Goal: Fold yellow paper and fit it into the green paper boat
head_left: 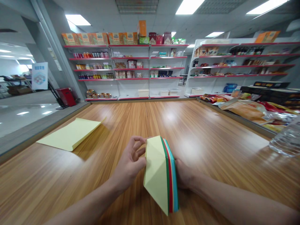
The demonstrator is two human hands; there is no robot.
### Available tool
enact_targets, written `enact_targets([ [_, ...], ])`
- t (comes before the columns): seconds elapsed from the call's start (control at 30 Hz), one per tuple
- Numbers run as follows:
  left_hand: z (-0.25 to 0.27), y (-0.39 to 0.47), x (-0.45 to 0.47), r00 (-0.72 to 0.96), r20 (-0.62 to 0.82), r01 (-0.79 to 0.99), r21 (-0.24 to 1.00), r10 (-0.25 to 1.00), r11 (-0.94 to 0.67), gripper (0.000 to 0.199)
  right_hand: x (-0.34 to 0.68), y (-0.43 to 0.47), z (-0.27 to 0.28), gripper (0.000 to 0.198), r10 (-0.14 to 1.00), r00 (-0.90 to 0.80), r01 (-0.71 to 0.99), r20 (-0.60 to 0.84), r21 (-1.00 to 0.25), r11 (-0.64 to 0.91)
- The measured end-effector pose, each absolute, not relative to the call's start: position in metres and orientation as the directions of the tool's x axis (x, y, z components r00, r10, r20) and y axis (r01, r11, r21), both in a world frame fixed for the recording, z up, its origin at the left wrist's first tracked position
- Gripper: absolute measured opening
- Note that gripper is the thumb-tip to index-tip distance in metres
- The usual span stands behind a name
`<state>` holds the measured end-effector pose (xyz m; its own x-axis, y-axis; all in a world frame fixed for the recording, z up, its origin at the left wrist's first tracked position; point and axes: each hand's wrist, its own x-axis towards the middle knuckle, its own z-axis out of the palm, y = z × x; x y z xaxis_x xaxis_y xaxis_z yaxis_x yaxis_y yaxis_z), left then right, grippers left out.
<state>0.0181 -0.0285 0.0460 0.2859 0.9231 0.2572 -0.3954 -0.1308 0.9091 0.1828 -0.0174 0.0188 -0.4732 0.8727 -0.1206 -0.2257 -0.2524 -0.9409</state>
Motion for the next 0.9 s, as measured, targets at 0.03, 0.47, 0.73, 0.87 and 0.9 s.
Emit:
enact_targets([
  [0.03, 0.046, -0.028, 0.018, 0.257, 0.257, -0.368, 0.917, 0.932, -0.151, 0.022, 0.183, -0.017, 0.019, 0.035, 0.868, -0.472, -0.263, -0.154, -0.915, -0.305],
  [0.47, 0.048, -0.026, 0.011, 0.093, 0.210, 0.029, 0.977, 0.973, -0.213, 0.014, 0.181, -0.018, 0.019, 0.029, 0.867, -0.436, -0.363, -0.242, -0.834, -0.415],
  [0.73, 0.053, -0.024, 0.010, 0.181, 0.178, 0.127, 0.971, 0.967, -0.203, 0.030, 0.173, -0.014, 0.013, 0.030, 0.975, -0.223, -0.344, -0.019, -0.934, -0.097],
  [0.87, 0.050, -0.033, 0.020, 0.039, 0.098, 0.016, 0.995, 0.994, -0.098, 0.040, 0.176, -0.022, 0.016, 0.030, 0.885, -0.450, -0.158, 0.120, -0.986, 0.053],
  [0.9, 0.048, -0.036, 0.022, 0.031, 0.077, -0.012, 0.997, 0.997, -0.076, 0.041, 0.176, -0.026, 0.017, 0.030, 0.833, -0.532, -0.124, 0.149, -0.988, 0.097],
])
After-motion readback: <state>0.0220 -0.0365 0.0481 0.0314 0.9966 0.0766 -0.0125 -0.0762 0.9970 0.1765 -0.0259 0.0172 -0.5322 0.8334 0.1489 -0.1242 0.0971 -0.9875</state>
